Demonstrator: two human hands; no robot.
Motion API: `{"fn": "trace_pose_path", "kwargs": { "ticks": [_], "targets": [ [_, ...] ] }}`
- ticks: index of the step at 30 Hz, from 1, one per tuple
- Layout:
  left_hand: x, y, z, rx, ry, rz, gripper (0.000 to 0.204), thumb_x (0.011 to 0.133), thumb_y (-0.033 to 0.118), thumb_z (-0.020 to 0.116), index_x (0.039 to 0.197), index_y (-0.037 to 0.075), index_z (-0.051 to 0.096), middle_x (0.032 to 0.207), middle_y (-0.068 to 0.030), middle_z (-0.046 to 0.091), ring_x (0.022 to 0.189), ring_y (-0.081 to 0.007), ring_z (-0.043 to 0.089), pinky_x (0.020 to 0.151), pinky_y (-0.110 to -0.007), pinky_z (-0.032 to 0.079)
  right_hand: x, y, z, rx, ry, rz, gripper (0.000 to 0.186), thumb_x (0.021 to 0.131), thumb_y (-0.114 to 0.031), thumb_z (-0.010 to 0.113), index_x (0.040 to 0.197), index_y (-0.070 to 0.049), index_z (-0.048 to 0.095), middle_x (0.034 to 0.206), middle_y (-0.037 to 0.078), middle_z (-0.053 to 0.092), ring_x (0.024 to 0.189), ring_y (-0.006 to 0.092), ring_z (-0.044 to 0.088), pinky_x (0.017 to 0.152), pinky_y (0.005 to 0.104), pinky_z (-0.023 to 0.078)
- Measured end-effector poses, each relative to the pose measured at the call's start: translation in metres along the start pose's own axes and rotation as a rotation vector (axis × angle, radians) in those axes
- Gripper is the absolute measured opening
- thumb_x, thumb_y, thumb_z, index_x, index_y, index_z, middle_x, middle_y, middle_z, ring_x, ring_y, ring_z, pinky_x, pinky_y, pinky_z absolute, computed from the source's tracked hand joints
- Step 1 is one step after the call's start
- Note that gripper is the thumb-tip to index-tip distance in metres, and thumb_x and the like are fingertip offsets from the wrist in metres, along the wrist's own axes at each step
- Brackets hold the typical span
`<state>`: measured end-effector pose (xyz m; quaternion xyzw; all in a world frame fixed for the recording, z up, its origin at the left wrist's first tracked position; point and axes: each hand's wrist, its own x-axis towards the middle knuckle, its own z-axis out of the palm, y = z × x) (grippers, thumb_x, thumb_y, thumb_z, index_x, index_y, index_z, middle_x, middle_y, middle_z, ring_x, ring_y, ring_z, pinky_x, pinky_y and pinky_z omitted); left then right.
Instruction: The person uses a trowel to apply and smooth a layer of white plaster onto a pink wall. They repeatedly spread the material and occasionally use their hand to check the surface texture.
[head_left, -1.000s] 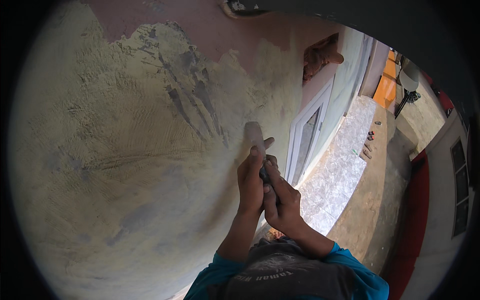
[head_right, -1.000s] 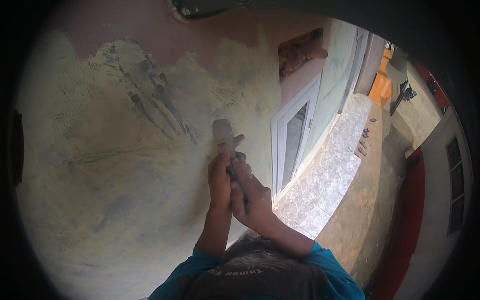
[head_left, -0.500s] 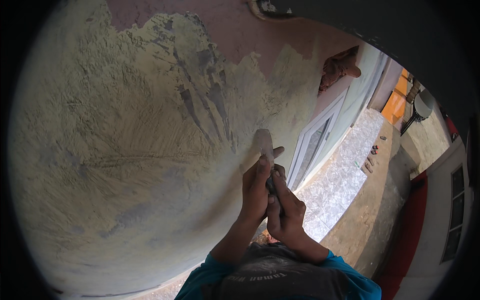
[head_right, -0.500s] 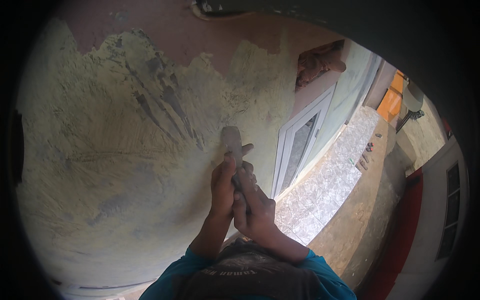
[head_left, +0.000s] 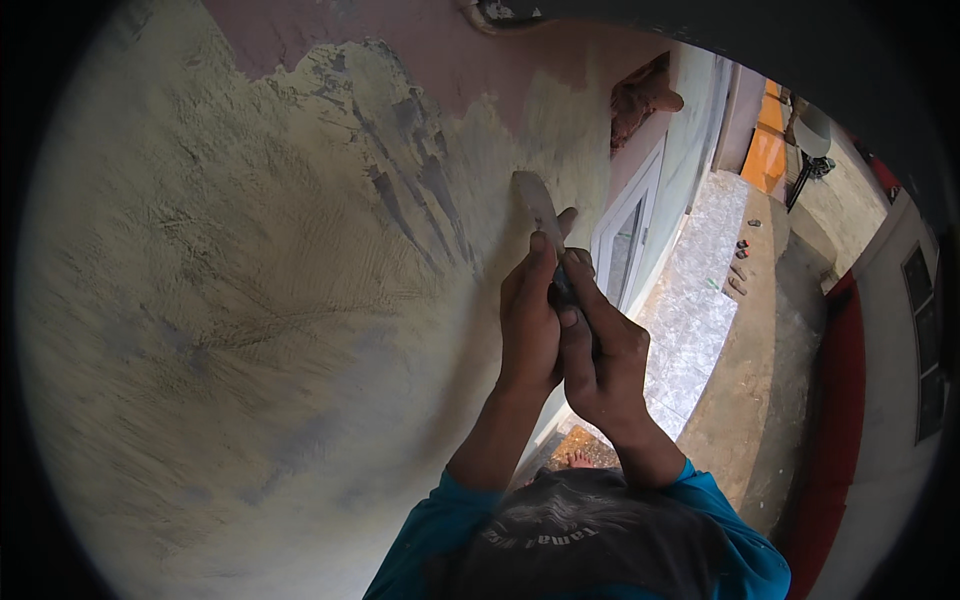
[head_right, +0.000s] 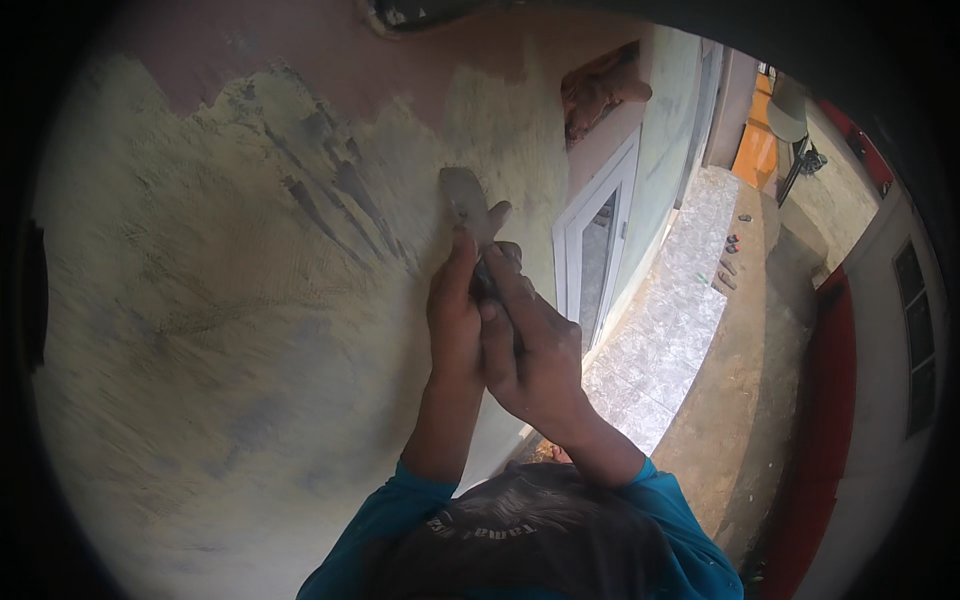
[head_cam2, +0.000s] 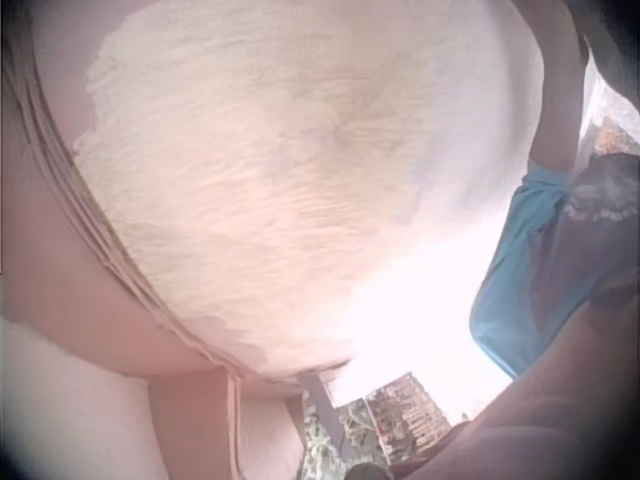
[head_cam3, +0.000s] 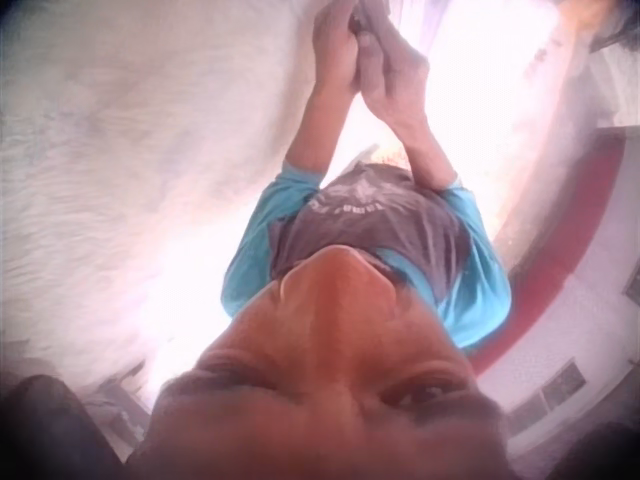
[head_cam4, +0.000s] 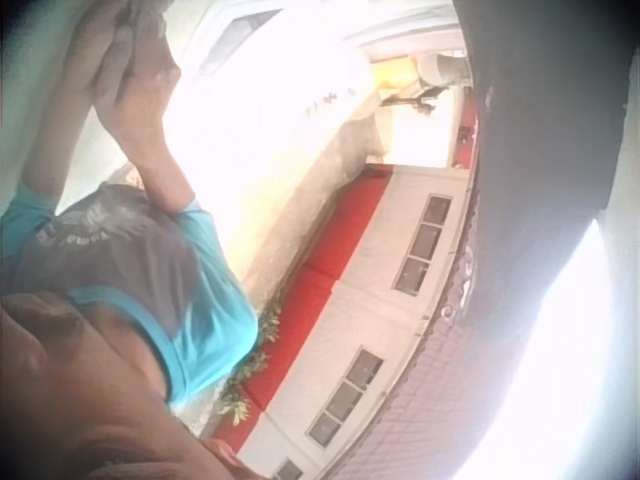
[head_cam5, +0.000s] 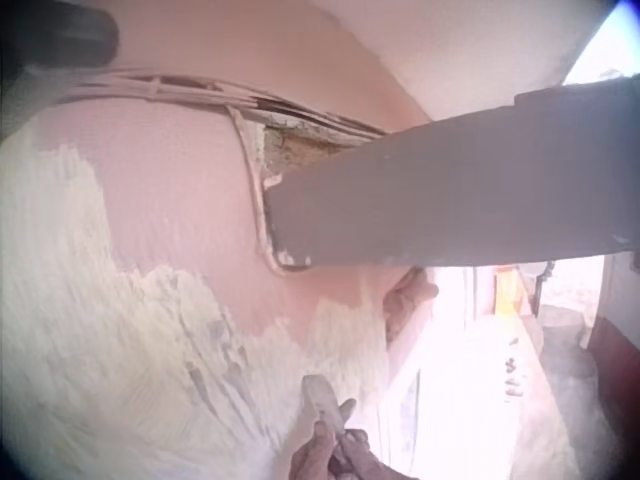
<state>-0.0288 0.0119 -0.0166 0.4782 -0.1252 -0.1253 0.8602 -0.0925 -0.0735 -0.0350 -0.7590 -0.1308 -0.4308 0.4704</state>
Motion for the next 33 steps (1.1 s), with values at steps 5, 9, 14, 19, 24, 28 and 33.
{"fn": "trace_pose_path", "kwargs": {
  "ticks": [5,9,14,19,24,28,33],
  "targets": [
    [0.015,0.017,0.021,0.066,0.011,0.118,0.064,0.120,0.049,0.052,0.157,-0.002,0.062,0.094,0.0040,0.061,0.076,-0.0002,0.049,0.068,-0.019,0.041,0.023,-0.010,-0.004,0.083,0.004,0.259,0.049,0.112,-0.015,0.053,0.158,-0.001,0.063,0.123,0.028,0.081,0.118,0.0374,0.081,0.099,0.0412,0.063],
    [0.016,0.021,0.024,0.021,0.052,0.023,0.065,0.119,0.050,0.053,0.156,-0.002,0.063,0.095,0.0044,0.059,0.079,-0.0010,0.048,0.071,-0.020,0.041,0.026,-0.017,-0.007,-0.015,-0.057,0.192,0.049,0.112,-0.014,0.054,0.158,-0.002,0.063,0.127,0.029,0.080,0.122,0.0381,0.079,0.104,0.0432,0.061],
    [0.024,0.020,0.022,0.049,-0.021,0.154,0.065,0.120,0.050,0.052,0.154,-0.004,0.064,0.099,0.0022,0.063,0.080,-0.0015,0.050,0.073,-0.021,0.043,0.028,-0.018,-0.008,0.123,-0.041,0.390,0.050,0.110,-0.011,0.054,0.158,-0.001,0.063,0.133,0.028,0.079,0.134,0.0364,0.073,0.115,0.0434,0.054],
    [0.019,0.016,0.017,-0.014,-0.011,0.088,0.067,0.119,0.052,0.052,0.153,-0.004,0.065,0.099,0.0008,0.064,0.080,-0.0031,0.052,0.074,-0.021,0.045,0.028,-0.018,-0.008,-0.036,-0.002,0.083,0.047,0.111,-0.012,0.056,0.155,-0.001,0.065,0.122,0.025,0.083,0.108,0.0316,0.084,0.094,0.0394,0.063],
    [0.018,0.016,0.015,0.147,0.046,0.148,0.068,0.121,0.051,0.049,0.155,-0.007,0.061,0.097,0.0005,0.065,0.079,-0.0022,0.053,0.072,-0.021,0.045,0.026,-0.018,-0.008,0.063,-0.009,0.296,0.049,0.110,-0.013,0.057,0.156,-0.001,0.065,0.122,0.025,0.083,0.113,0.0321,0.083,0.099,0.0398,0.063],
    [0.017,0.018,0.017,0.029,0.044,0.046,0.066,0.121,0.049,0.049,0.156,-0.005,0.060,0.098,-0.0001,0.065,0.079,-0.0023,0.053,0.070,-0.021,0.044,0.026,-0.020,-0.011,0.005,-0.045,0.197,0.048,0.108,-0.010,0.059,0.154,0.000,0.066,0.121,0.026,0.083,0.109,0.0308,0.084,0.097,0.0392,0.063],
    [0.015,0.018,0.020,0.069,-0.134,0.275,0.067,0.121,0.049,0.046,0.154,-0.008,0.060,0.095,0.0006,0.063,0.079,-0.0020,0.055,0.070,-0.021,0.044,0.027,-0.023,-0.014,0.049,-0.028,0.305,0.047,0.109,-0.010,0.058,0.154,0.001,0.066,0.120,0.026,0.083,0.103,0.0279,0.084,0.091,0.0371,0.064]
  ]
}}
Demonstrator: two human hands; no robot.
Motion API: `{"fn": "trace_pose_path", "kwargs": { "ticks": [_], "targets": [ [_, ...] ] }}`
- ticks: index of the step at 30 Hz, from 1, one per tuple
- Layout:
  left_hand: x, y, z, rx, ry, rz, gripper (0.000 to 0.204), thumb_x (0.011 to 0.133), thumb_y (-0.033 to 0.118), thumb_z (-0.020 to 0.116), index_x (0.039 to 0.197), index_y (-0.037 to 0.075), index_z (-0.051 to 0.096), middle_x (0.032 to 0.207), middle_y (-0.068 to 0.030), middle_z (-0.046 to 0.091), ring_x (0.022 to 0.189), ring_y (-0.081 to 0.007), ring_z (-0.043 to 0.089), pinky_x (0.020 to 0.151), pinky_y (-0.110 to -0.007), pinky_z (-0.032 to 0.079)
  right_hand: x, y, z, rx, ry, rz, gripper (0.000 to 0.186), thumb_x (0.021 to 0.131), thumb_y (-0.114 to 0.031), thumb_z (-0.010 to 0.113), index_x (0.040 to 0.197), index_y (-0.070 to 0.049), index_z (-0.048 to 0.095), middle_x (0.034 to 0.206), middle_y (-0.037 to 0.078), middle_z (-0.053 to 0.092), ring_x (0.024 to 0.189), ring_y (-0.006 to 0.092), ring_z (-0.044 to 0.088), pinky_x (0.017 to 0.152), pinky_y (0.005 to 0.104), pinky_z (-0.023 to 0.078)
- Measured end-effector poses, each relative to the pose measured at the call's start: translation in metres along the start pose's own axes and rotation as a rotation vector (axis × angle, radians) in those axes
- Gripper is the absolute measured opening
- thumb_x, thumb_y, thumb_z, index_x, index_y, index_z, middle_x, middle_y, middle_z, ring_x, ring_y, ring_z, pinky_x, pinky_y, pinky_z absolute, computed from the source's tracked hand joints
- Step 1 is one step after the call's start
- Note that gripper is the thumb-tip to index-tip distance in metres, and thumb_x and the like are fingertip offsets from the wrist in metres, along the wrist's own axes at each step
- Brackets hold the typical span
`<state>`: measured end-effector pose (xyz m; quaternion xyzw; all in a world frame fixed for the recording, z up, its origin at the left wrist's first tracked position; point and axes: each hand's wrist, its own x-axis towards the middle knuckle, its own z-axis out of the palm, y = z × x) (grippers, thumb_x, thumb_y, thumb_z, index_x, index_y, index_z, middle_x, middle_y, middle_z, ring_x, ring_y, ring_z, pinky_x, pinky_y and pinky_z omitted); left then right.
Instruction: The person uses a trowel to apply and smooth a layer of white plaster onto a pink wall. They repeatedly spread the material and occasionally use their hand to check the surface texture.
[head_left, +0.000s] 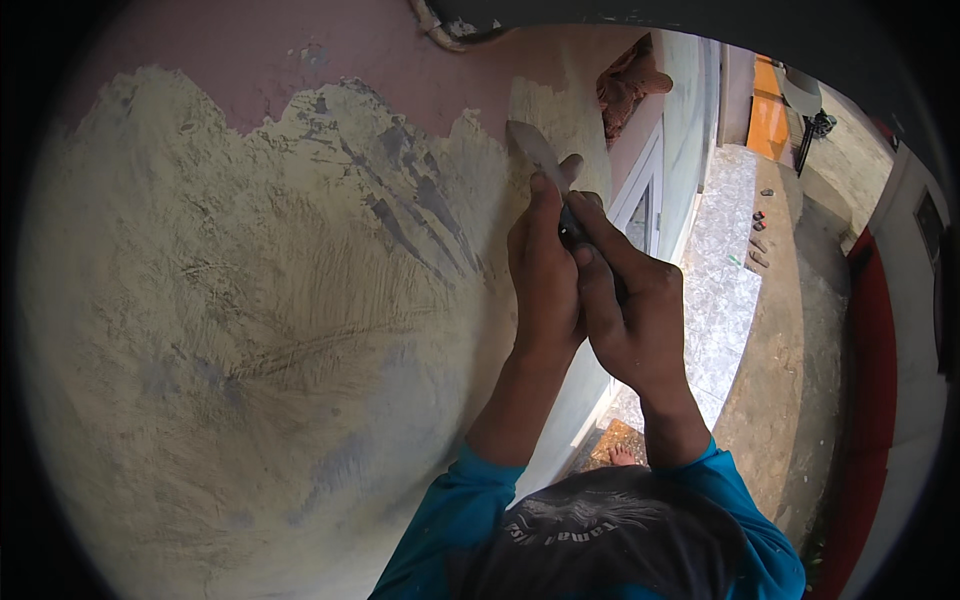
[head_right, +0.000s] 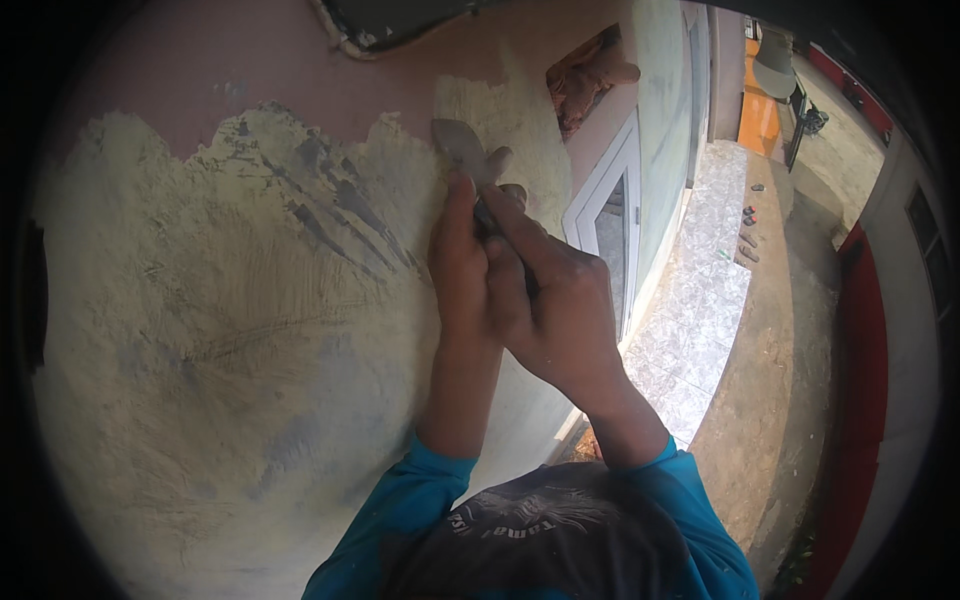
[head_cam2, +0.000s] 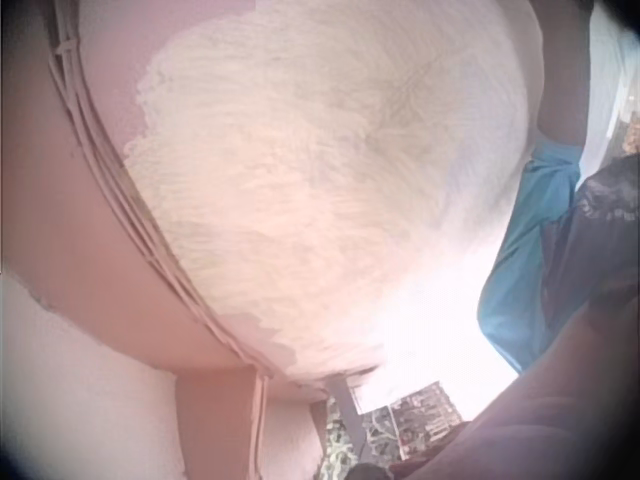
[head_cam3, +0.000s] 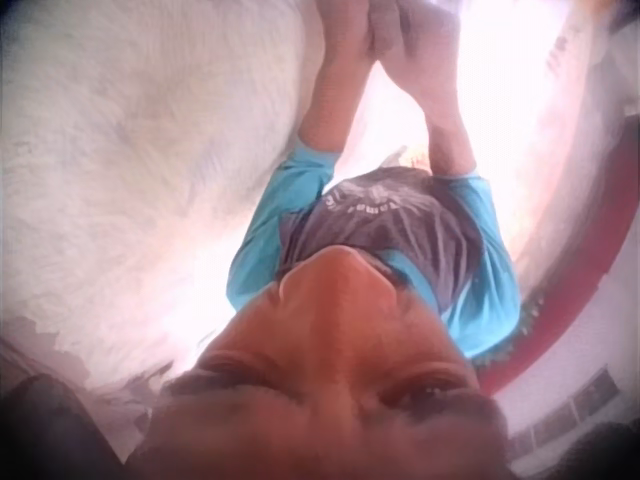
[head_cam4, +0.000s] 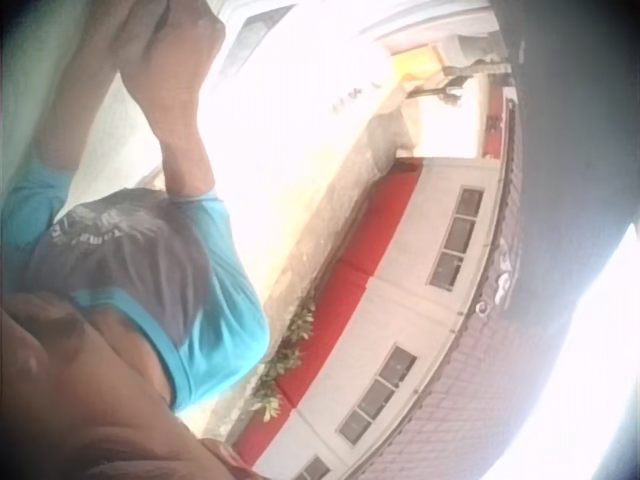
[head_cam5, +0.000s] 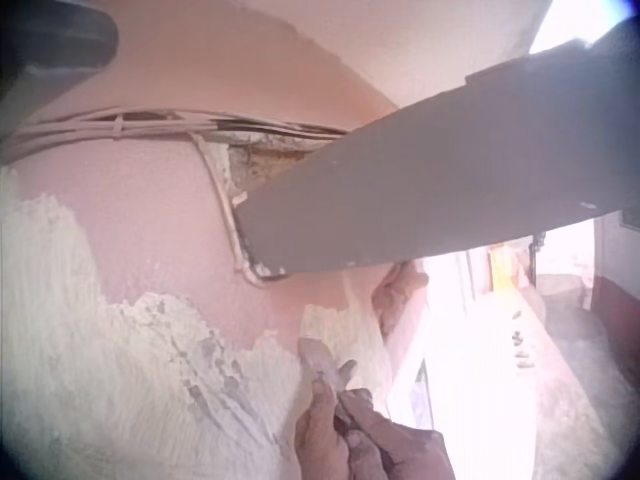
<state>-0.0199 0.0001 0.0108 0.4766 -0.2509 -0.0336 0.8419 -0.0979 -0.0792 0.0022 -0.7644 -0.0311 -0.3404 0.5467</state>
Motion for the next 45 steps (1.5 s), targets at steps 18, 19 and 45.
{"fn": "trace_pose_path", "kwargs": {
  "ticks": [18,19,45],
  "targets": [
    [-0.004,-0.008,-0.001,-0.041,0.105,-0.127,0.068,0.121,0.052,0.047,0.155,-0.005,0.060,0.100,-0.0016,0.067,0.082,-0.0058,0.059,0.075,-0.023,0.050,0.000,-0.002,-0.010,-0.017,-0.014,-0.064,0.046,0.109,-0.011,0.059,0.153,0.000,0.068,0.111,0.023,0.084,0.103,0.0297,0.085,0.091,0.0372,0.064],
    [-0.003,-0.008,-0.002,-0.047,0.144,-0.190,0.068,0.121,0.052,0.047,0.155,-0.006,0.060,0.100,-0.0015,0.067,0.082,-0.0061,0.060,0.075,-0.023,0.050,-0.001,-0.001,-0.009,-0.057,-0.034,-0.074,0.046,0.109,-0.011,0.059,0.153,0.000,0.068,0.111,0.023,0.085,0.102,0.0281,0.085,0.090,0.0366,0.064],
    [0.012,0.002,-0.001,0.046,0.160,-0.238,0.071,0.120,0.055,0.048,0.152,-0.006,0.062,0.097,-0.0008,0.067,0.077,-0.0040,0.056,0.071,-0.024,0.048,0.007,-0.004,0.003,-0.039,0.027,-0.048,0.046,0.108,-0.011,0.059,0.152,-0.002,0.069,0.104,0.024,0.083,0.090,0.0288,0.084,0.089,0.0403,0.063]
  ]
}}
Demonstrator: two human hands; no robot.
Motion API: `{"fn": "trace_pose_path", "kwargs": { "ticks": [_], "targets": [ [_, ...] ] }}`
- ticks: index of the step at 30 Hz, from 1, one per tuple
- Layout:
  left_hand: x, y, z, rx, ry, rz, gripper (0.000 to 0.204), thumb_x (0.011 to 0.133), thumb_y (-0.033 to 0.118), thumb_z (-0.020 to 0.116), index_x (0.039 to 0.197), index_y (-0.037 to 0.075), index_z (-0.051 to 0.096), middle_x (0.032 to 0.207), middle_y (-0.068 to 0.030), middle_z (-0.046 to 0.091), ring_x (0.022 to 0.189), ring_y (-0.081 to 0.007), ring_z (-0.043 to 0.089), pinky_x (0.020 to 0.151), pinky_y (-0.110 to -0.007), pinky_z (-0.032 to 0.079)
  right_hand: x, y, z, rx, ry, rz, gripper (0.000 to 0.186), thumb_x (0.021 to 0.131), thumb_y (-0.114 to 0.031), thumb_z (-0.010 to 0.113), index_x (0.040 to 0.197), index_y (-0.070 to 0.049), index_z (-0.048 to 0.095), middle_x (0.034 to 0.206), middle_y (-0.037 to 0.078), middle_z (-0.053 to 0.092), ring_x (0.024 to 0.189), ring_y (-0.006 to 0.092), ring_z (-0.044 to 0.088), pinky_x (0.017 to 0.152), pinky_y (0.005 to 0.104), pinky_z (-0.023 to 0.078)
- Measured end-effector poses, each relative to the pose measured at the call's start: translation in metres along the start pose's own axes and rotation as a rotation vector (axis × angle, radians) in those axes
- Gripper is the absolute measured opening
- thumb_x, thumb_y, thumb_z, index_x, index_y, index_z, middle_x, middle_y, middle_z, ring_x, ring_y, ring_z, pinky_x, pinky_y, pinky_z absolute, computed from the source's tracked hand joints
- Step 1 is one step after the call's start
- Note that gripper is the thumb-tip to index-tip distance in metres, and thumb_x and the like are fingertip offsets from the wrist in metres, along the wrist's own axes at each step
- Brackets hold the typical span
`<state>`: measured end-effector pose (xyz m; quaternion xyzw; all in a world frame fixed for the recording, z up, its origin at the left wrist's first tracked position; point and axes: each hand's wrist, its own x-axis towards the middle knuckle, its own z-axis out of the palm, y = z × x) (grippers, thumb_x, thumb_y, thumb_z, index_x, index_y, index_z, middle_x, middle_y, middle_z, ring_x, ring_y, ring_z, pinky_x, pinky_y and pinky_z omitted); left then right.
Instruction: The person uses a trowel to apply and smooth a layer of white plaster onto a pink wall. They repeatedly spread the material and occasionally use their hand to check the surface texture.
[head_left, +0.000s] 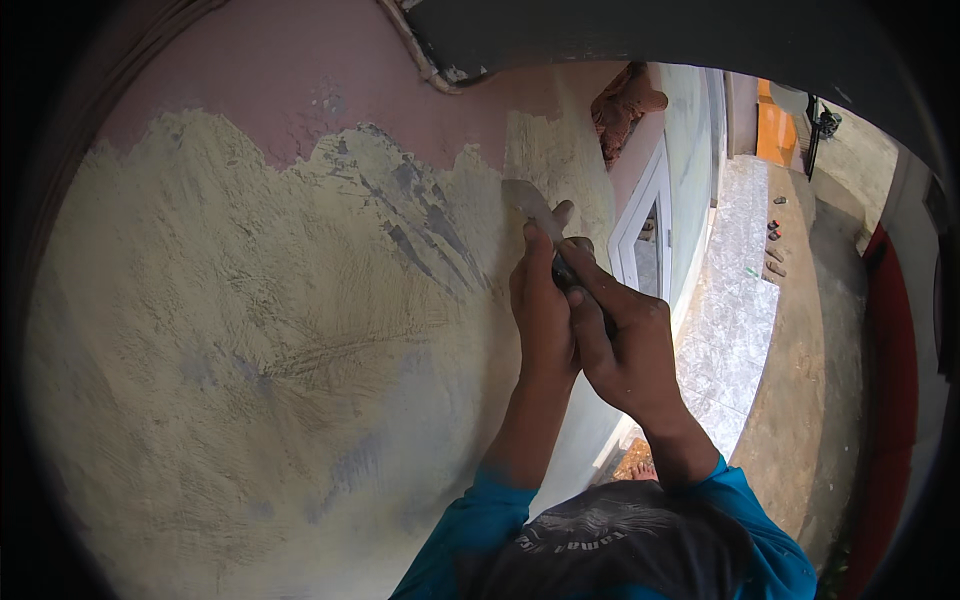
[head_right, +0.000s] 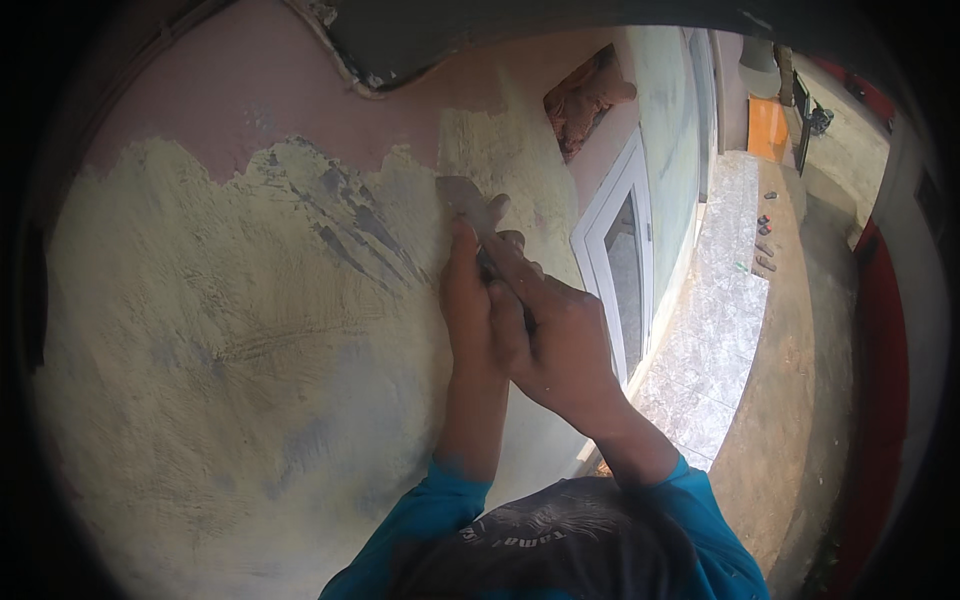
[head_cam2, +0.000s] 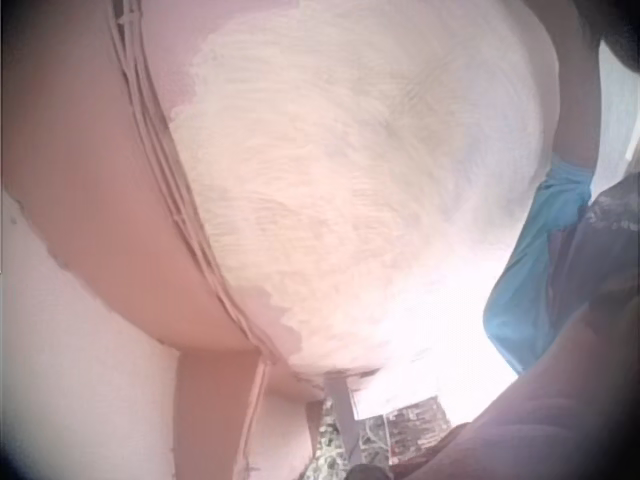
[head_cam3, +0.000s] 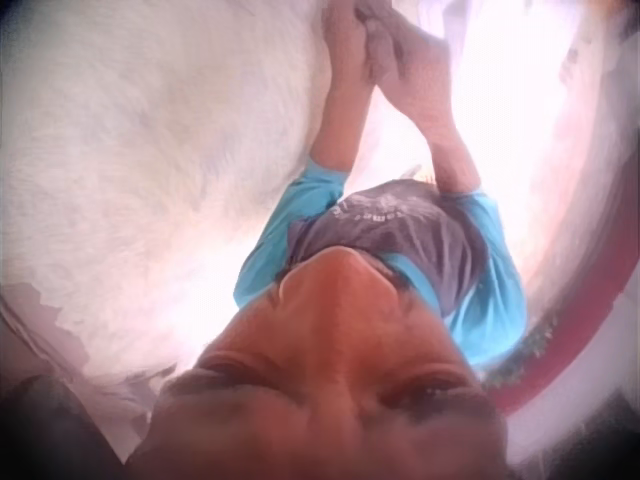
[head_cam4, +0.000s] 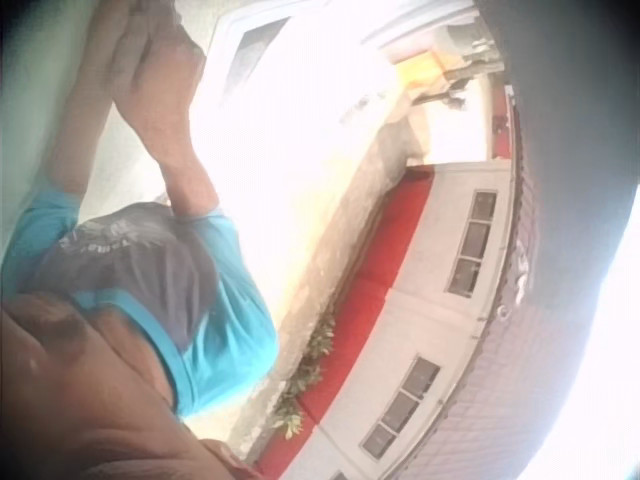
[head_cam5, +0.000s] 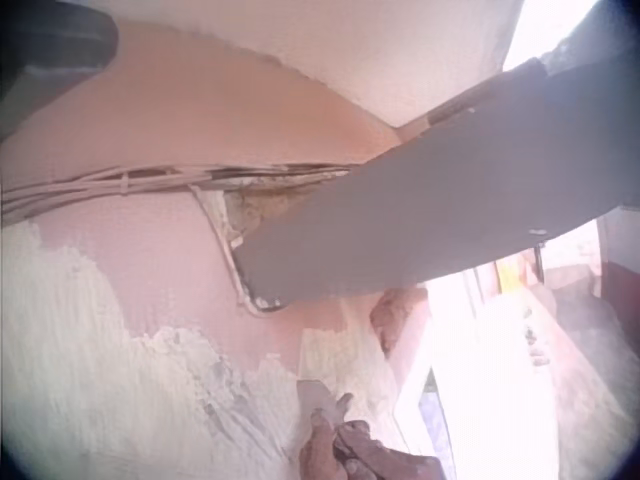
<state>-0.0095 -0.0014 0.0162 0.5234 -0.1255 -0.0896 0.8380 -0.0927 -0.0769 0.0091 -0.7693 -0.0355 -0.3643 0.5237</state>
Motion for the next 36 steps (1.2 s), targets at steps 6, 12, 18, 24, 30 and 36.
{"fn": "trace_pose_path", "kwargs": {
  "ticks": [6,12,18,24,30,36],
  "targets": [
    [0.002,-0.006,-0.005,0.016,-0.063,0.149,0.070,0.120,0.054,0.050,0.154,-0.007,0.060,0.099,-0.0010,0.067,0.081,-0.0050,0.059,0.074,-0.024,0.049,0.000,0.005,-0.001,0.035,-0.018,0.048,0.046,0.110,-0.010,0.058,0.153,-0.001,0.067,0.115,0.025,0.083,0.101,0.0272,0.084,0.091,0.0359,0.063],
    [0.000,-0.005,-0.002,0.034,-0.086,0.234,0.069,0.120,0.052,0.049,0.154,-0.006,0.060,0.098,-0.0016,0.066,0.078,-0.0054,0.059,0.071,-0.023,0.049,-0.003,0.009,0.001,0.069,0.028,-0.028,0.046,0.109,-0.010,0.058,0.154,-0.002,0.068,0.117,0.025,0.084,0.093,0.0276,0.085,0.083,0.0362,0.064],
    [0.000,-0.001,-0.001,-0.015,-0.062,0.132,0.070,0.120,0.054,0.049,0.153,-0.006,0.062,0.096,-0.0018,0.066,0.076,-0.0058,0.058,0.070,-0.023,0.048,-0.001,0.011,0.001,0.007,0.039,-0.095,0.046,0.111,-0.013,0.058,0.155,-0.003,0.067,0.108,0.022,0.085,0.085,0.0184,0.081,0.079,0.0337,0.063],
    [0.001,0.001,-0.001,-0.007,-0.050,0.109,0.067,0.120,0.052,0.050,0.154,-0.006,0.060,0.090,0.0010,0.063,0.070,-0.0032,0.054,0.065,-0.023,0.045,-0.003,0.008,0.000,0.066,0.005,0.011,0.046,0.111,-0.014,0.058,0.155,-0.002,0.067,0.118,0.024,0.084,0.089,0.0216,0.082,0.085,0.0349,0.063],
    [0.000,0.007,0.006,0.016,-0.159,0.252,0.067,0.121,0.052,0.048,0.154,-0.005,0.059,0.089,0.0013,0.063,0.068,-0.0025,0.051,0.064,-0.022,0.044,0.002,0.008,0.002,0.057,0.070,-0.051,0.047,0.110,-0.013,0.056,0.154,-0.004,0.068,0.102,0.021,0.084,0.085,0.0266,0.084,0.084,0.0394,0.062],
    [0.002,0.000,0.002,-0.002,-0.031,0.139,0.066,0.121,0.052,0.047,0.153,-0.004,0.061,0.094,-0.0010,0.066,0.075,-0.0048,0.057,0.068,-0.023,0.048,-0.001,0.003,-0.004,0.027,0.032,-0.043,0.044,0.112,-0.014,0.058,0.153,-0.003,0.069,0.110,0.022,0.084,0.087,0.0226,0.083,0.082,0.0337,0.063]
  ]
}}
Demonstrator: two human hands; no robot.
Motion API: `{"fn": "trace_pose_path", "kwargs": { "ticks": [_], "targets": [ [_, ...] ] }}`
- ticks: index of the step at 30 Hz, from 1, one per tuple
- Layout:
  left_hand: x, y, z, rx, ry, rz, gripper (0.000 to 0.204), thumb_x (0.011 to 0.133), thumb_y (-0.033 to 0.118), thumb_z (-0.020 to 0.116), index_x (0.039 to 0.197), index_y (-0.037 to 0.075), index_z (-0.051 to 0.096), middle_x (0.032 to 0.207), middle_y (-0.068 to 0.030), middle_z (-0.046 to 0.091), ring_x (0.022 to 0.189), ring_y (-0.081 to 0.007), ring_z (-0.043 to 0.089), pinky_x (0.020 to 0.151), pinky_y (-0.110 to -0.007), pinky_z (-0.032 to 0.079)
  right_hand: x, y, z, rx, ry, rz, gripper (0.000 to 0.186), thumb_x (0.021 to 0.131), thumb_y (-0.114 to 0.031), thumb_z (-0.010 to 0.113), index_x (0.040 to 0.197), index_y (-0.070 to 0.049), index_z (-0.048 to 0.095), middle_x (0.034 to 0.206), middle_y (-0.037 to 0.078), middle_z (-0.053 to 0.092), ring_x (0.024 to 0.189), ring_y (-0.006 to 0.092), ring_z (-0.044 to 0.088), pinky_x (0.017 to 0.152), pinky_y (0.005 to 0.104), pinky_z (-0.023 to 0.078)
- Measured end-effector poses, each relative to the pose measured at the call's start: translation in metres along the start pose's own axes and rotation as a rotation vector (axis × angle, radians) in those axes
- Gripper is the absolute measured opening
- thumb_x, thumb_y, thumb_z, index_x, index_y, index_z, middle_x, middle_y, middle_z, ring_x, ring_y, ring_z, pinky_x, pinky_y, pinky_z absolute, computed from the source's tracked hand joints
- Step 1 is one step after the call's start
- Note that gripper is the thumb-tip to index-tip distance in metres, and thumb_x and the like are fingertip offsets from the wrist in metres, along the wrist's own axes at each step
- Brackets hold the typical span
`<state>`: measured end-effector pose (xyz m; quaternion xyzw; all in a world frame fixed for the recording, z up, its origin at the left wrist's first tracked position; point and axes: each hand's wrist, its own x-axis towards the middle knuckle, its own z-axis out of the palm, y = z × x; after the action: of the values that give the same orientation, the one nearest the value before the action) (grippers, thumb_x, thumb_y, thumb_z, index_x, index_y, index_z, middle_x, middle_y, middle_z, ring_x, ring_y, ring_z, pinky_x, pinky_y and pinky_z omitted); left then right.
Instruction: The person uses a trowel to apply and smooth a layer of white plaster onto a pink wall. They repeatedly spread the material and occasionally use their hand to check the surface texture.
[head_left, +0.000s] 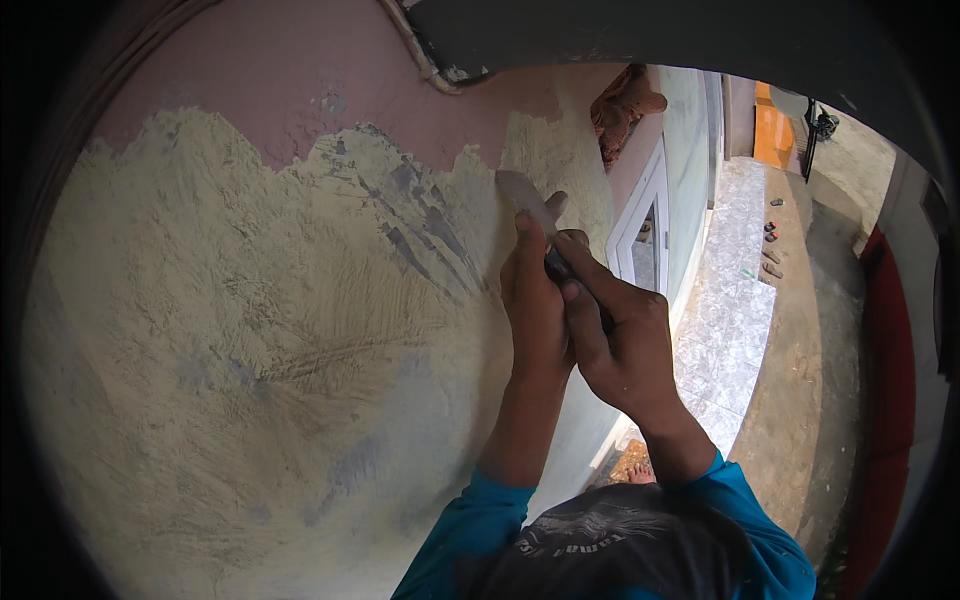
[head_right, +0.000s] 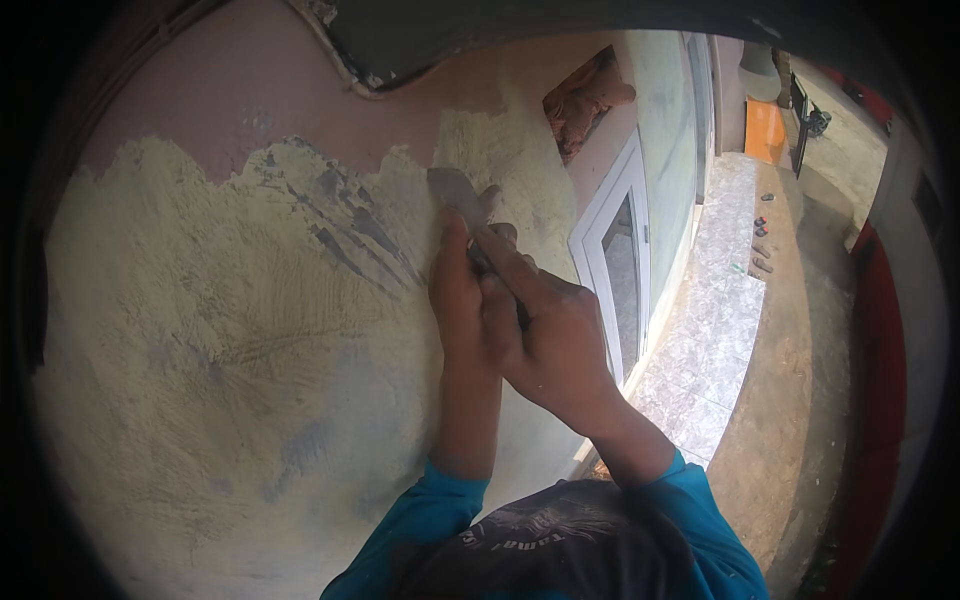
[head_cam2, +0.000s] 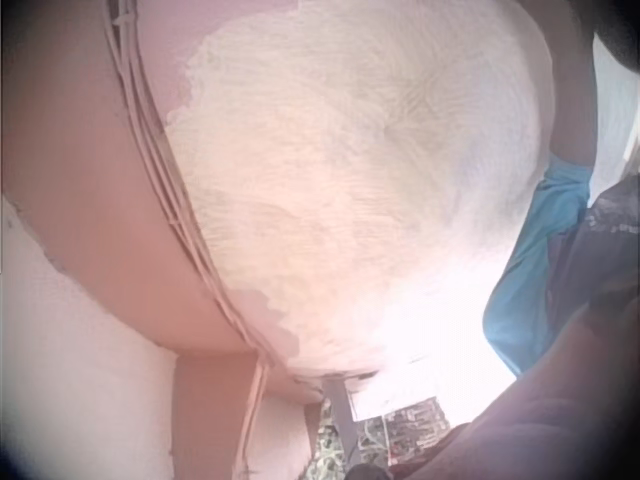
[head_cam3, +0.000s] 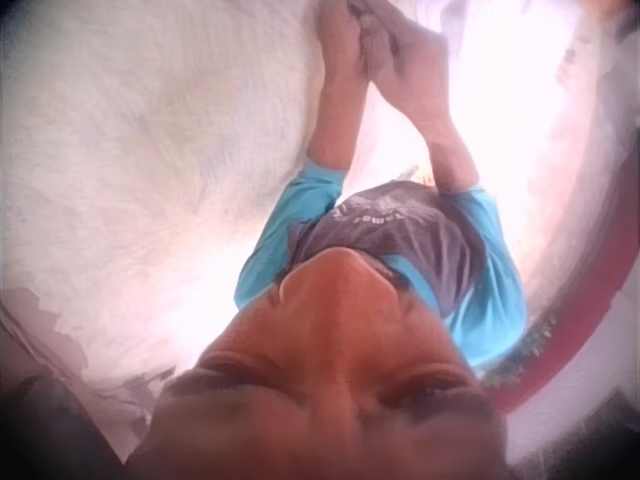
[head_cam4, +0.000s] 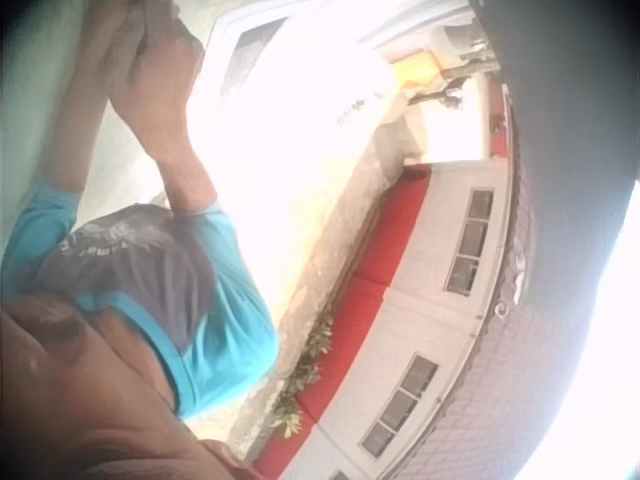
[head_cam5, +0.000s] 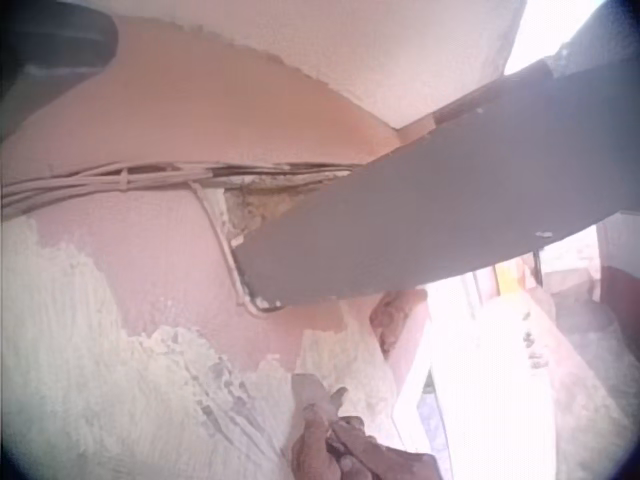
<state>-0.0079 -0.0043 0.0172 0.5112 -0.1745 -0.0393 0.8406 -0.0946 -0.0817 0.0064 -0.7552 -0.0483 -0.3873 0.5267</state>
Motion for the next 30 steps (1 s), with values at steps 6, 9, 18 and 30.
{"fn": "trace_pose_path", "kwargs": {
  "ticks": [6,9,18,30],
  "targets": [
    [-0.003,0.000,-0.004,-0.081,-0.033,-0.052,0.067,0.120,0.054,0.049,0.152,-0.003,0.062,0.094,-0.0015,0.066,0.075,-0.0056,0.056,0.069,-0.025,0.048,0.001,-0.001,0.004,-0.027,-0.032,-0.014,0.043,0.111,-0.012,0.058,0.151,0.000,0.069,0.106,0.021,0.085,0.080,0.0197,0.081,0.078,0.0345,0.062],
    [0.004,0.006,-0.003,-0.046,-0.088,-0.025,0.068,0.120,0.054,0.049,0.153,-0.004,0.061,0.092,-0.0009,0.065,0.073,-0.0054,0.055,0.068,-0.025,0.047,0.005,0.003,0.009,-0.030,0.010,-0.013,0.044,0.111,-0.012,0.058,0.152,-0.001,0.068,0.112,0.023,0.084,0.095,0.0244,0.083,0.086,0.0357,0.063],
    [0.005,0.006,-0.001,0.018,-0.038,0.093,0.067,0.120,0.052,0.050,0.151,-0.006,0.064,0.094,-0.0016,0.066,0.075,-0.0073,0.058,0.069,-0.026,0.049,0.004,0.004,0.011,0.000,-0.005,-0.004,0.045,0.112,-0.014,0.057,0.153,-0.003,0.068,0.112,0.024,0.084,0.093,0.0259,0.084,0.088,0.0382,0.063],
    [0.005,0.008,-0.002,0.002,-0.137,0.075,0.069,0.120,0.055,0.050,0.154,-0.005,0.061,0.096,-0.0022,0.067,0.079,-0.0060,0.060,0.072,-0.025,0.050,0.008,-0.003,0.006,0.007,-0.032,0.106,0.046,0.110,-0.013,0.057,0.154,-0.003,0.067,0.115,0.025,0.083,0.105,0.0301,0.084,0.097,0.0389,0.062]
  ]
}}
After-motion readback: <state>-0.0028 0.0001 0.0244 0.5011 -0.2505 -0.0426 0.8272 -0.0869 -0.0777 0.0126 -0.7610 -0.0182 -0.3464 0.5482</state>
